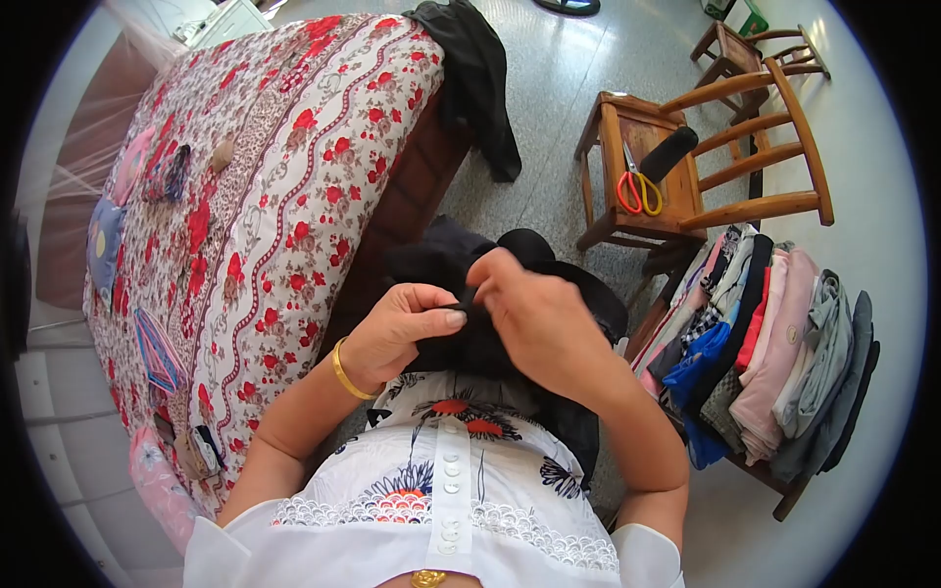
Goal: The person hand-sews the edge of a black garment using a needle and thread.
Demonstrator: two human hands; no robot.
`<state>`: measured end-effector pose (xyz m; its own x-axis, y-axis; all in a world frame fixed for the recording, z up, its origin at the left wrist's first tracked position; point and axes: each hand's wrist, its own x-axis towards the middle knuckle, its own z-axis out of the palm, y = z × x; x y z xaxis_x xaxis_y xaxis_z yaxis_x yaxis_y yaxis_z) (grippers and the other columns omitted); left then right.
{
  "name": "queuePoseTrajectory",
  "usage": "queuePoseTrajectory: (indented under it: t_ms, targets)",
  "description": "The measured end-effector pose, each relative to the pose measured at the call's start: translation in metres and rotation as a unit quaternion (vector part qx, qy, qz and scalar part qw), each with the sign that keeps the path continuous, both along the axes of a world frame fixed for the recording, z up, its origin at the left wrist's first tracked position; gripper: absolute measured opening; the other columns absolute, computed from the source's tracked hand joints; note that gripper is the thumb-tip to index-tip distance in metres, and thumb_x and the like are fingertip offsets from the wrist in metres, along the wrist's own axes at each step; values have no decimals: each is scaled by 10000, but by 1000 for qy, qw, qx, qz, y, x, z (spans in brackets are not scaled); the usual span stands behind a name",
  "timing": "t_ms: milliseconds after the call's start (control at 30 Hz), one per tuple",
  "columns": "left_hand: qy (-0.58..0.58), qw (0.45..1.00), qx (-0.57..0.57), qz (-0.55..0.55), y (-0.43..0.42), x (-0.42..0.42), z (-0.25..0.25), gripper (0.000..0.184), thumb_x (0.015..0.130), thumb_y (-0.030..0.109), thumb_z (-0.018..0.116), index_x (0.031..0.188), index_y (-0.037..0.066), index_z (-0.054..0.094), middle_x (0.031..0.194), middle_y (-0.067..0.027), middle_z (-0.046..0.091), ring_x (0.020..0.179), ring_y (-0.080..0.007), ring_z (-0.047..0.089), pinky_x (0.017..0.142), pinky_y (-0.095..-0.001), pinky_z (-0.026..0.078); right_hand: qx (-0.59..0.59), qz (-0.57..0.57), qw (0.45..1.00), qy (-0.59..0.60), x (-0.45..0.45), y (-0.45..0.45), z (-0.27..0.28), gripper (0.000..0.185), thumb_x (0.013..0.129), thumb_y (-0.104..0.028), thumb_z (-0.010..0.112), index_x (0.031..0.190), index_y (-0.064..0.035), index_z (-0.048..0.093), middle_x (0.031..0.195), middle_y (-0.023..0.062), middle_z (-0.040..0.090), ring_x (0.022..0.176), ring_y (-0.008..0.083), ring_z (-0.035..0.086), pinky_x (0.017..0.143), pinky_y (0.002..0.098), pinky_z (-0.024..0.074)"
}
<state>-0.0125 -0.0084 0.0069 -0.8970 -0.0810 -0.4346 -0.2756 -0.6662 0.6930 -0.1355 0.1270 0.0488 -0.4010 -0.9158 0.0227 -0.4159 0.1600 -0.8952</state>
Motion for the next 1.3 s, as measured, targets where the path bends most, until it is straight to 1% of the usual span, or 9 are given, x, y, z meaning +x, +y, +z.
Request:
queuePoseTrajectory:
  t_ms: [433, 567, 700, 833, 900, 1033, 1100, 1133, 1300]
  targets:
    - [21, 999, 1, -25, 15, -8, -7, 126, 753, 79, 624, 860, 11, 615, 785, -19, 605, 741, -66, 552, 715, -184, 426, -222, -32, 928, 299, 15, 18, -14, 82, 720, -88, 593, 695, -12, 571, 738, 55, 554, 469, 130, 514, 396, 233, 395]
    - [4, 1000, -9, 1, 11, -12, -8, 120, 749, 80, 630, 850, 16, 622, 785, -21, 612, 740, -63, 554, 710, -183, 424, -335, -177, 878, -292, 15, 60, 33, 241, 877, -253, 457, 910, -16, 432, 536, -11, 418, 354, 71, 362, 304, 212, 327]
    - [-20, 1000, 4, 17, 1, -9, -9, 101, 742, 51, 621, 838, 21, 629, 795, -41, 629, 737, -78, 580, 706, -187, 439, -437, -223, 818, -302, -15, 122, 79, 171, 879, -57, 406, 1018, 27, 354, 580, 5, 279, 437, 74, 268, 359, 182, 266]
    - [-25, 999, 16, 32, -9, -4, -12, 101, 735, 39, 623, 835, 27, 630, 793, -47, 634, 735, -80, 592, 697, -178, 447, -537, -255, 776, -212, -19, 202, 115, 288, 830, 36, 414, 1101, 107, 350, 675, 89, 406, 618, 121, 430, 587, 223, 412]
    - [-25, 999, 18, 34, -13, -2, -13, 99, 732, 35, 624, 831, 28, 629, 792, -48, 634, 732, -79, 593, 692, -174, 448, -485, -622, 604, 115, -10, 230, 127, 296, 835, -66, 483, 1084, 77, 411, 978, 140, 494, 817, 171, 512, 746, 229, 433]
    - [-34, 999, 16, 35, -20, 2, -13, 95, 725, 25, 627, 820, 30, 628, 780, -48, 634, 719, -76, 594, 671, -163, 451, -545, -496, 637, 227, -15, 269, 153, 213, 767, 47, 485, 962, 107, 543, 1073, 183, 530, 1010, 276, 507, 903, 343, 396]
    - [-35, 999, 17, 34, -23, 5, -13, 97, 723, 25, 629, 820, 31, 628, 776, -47, 634, 711, -74, 593, 662, -162, 451, -569, -512, 595, 246, -9, 252, 158, 605, 837, -236, 503, 1287, 23, 192, 726, 54, 406, 612, 152, 435, 946, 413, 331]
    - [-36, 999, 18, 31, -25, 6, -14, 99, 721, 25, 630, 819, 32, 628, 772, -46, 634, 703, -73, 593, 654, -162, 451, -577, -446, 642, 239, -17, 277, 169, 209, 757, -25, 548, 935, 82, 569, 964, 147, 577, 938, 248, 540, 846, 357, 434]
    - [-33, 999, 12, 39, -30, 10, -19, 99, 721, 34, 631, 820, 38, 629, 767, -37, 632, 697, -67, 588, 648, -161, 447, -442, -495, 623, 414, -32, 296, 174, 306, 782, -115, 557, 1040, 42, 504, 1062, 122, 525, 986, 191, 498, 851, 309, 410]
